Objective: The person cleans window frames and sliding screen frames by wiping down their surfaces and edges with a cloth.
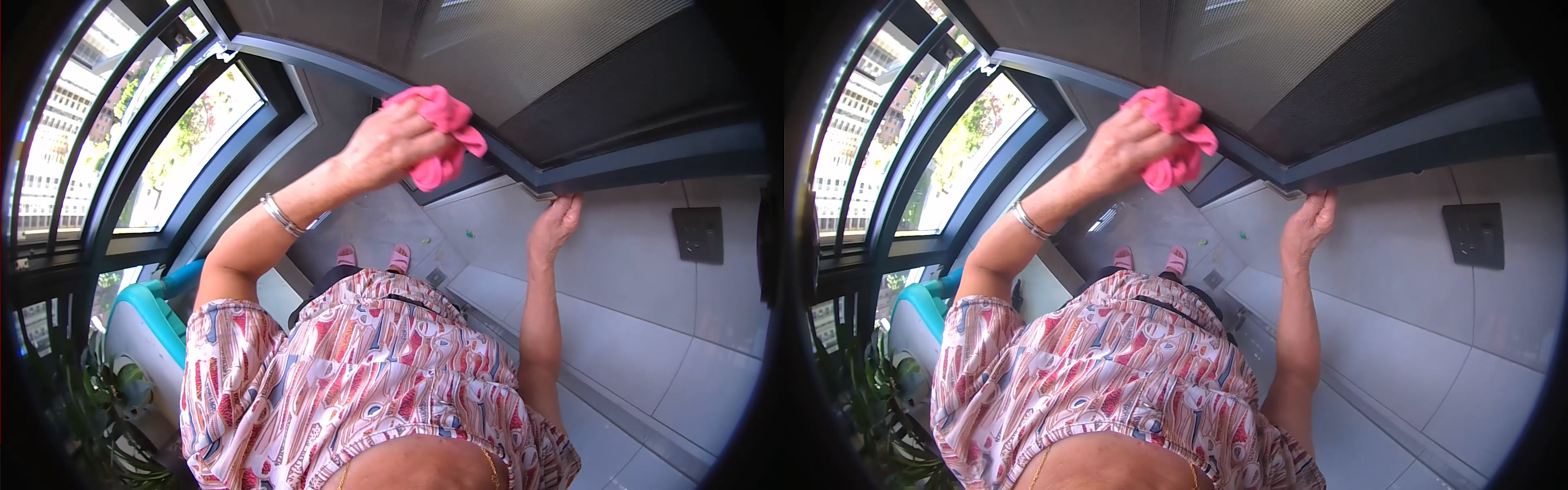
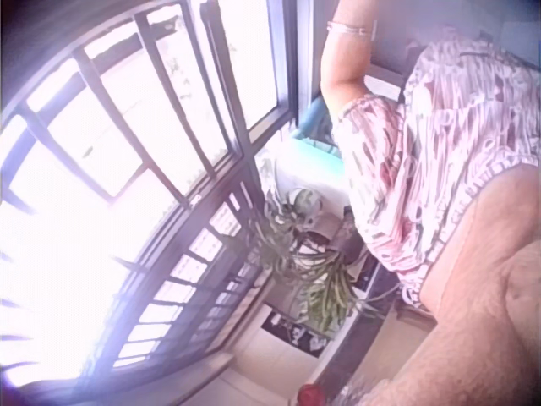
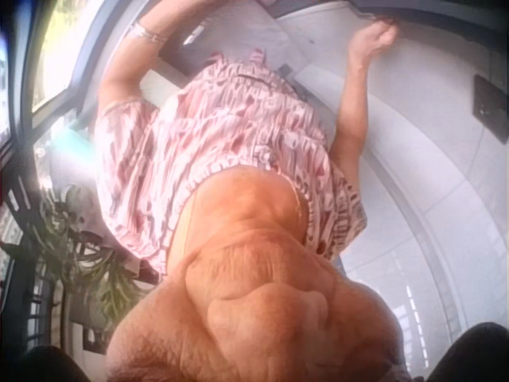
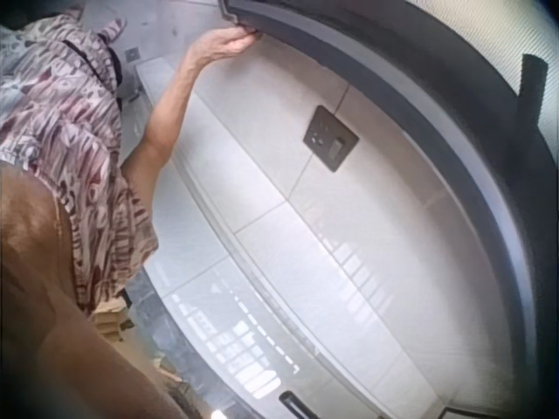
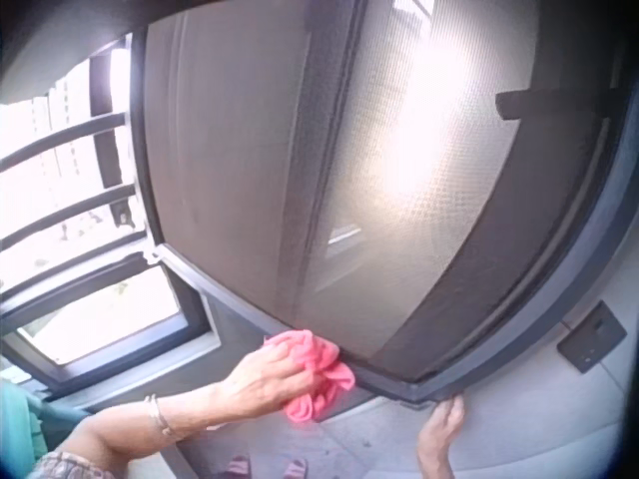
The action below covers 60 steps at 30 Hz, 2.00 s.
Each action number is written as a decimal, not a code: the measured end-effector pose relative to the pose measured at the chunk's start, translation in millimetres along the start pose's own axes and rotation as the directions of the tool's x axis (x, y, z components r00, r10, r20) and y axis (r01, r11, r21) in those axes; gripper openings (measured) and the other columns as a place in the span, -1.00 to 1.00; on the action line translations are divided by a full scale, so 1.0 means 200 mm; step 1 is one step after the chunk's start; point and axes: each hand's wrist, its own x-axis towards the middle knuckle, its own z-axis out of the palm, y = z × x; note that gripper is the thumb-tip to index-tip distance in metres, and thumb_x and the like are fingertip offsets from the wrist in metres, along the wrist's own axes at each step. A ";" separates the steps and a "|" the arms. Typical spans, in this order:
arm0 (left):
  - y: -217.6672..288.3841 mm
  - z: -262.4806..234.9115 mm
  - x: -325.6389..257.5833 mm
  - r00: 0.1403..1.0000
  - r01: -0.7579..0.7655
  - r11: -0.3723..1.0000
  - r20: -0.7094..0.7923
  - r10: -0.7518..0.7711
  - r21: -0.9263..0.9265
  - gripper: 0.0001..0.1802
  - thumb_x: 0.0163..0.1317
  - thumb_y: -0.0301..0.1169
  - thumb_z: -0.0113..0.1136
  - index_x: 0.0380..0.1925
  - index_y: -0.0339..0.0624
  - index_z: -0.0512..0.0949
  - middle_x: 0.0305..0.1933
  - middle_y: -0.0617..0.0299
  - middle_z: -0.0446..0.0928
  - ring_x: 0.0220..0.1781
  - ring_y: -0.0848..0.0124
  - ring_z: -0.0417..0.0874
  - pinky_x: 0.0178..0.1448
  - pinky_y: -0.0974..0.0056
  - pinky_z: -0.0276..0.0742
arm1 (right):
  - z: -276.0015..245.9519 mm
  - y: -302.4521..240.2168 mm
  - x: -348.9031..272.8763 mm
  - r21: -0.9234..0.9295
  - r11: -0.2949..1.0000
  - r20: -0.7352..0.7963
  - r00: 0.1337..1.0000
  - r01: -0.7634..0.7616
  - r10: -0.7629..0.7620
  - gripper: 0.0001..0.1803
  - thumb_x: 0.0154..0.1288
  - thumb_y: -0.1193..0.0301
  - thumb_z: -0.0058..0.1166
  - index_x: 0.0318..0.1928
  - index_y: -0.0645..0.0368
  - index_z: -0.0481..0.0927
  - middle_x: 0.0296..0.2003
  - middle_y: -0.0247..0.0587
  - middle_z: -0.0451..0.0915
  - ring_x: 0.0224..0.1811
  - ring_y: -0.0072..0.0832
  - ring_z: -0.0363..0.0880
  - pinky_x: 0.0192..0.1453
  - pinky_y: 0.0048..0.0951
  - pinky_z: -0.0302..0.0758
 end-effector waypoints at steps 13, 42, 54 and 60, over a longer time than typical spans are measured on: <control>-0.08 -0.36 -0.24 0.533 0.421 0.149 0.111 -0.839 -0.895 -0.71 0.11 -0.41 0.26 -0.14 -0.22 0.54 -0.10 0.14 0.55 -0.02 0.32 0.57 0.08 0.24 0.50 | -0.02 0.04 -0.01 0.034 0.998 0.006 0.998 -0.058 0.057 -0.66 0.44 0.29 -0.21 -0.08 0.36 0.45 -0.33 -0.19 0.51 -0.28 -0.47 0.40 -0.14 -0.45 0.35; 0.08 -0.22 -0.54 0.117 -0.473 -0.395 0.388 -0.914 -0.788 -0.60 0.29 -0.15 0.08 0.05 -0.08 0.41 0.07 0.16 0.50 0.14 0.20 0.49 0.28 -0.04 0.35 | 0.24 0.10 -0.42 0.045 0.913 0.813 0.545 -0.405 0.202 -0.69 0.34 0.38 -0.03 0.04 0.23 0.49 -0.12 -0.25 0.49 -0.22 -0.59 0.46 -0.17 -0.58 0.45; 0.17 -0.20 -0.64 0.127 -0.485 -0.379 0.366 -0.922 -0.788 -0.40 0.23 -0.03 0.13 0.17 -0.11 0.34 0.24 0.09 0.38 0.28 0.14 0.37 0.38 -0.09 0.20 | 0.64 -0.32 -0.37 0.441 0.647 0.838 0.544 -0.622 -0.048 -0.78 0.39 0.38 -0.09 -0.16 0.26 0.56 -0.38 -0.33 0.57 -0.35 -0.66 0.50 -0.21 -0.59 0.45; 0.23 -0.28 -0.74 -0.005 0.063 -0.571 0.572 -0.820 -0.818 -0.57 0.21 -0.36 0.17 0.07 -0.24 0.39 0.04 0.02 0.52 0.00 0.24 0.61 0.10 0.13 0.57 | 0.62 -0.42 -0.25 0.624 0.620 0.742 0.609 -0.476 -0.280 -0.78 0.42 0.37 -0.13 -0.09 0.18 0.54 -0.23 -0.29 0.59 -0.20 -0.49 0.54 -0.06 -0.41 0.47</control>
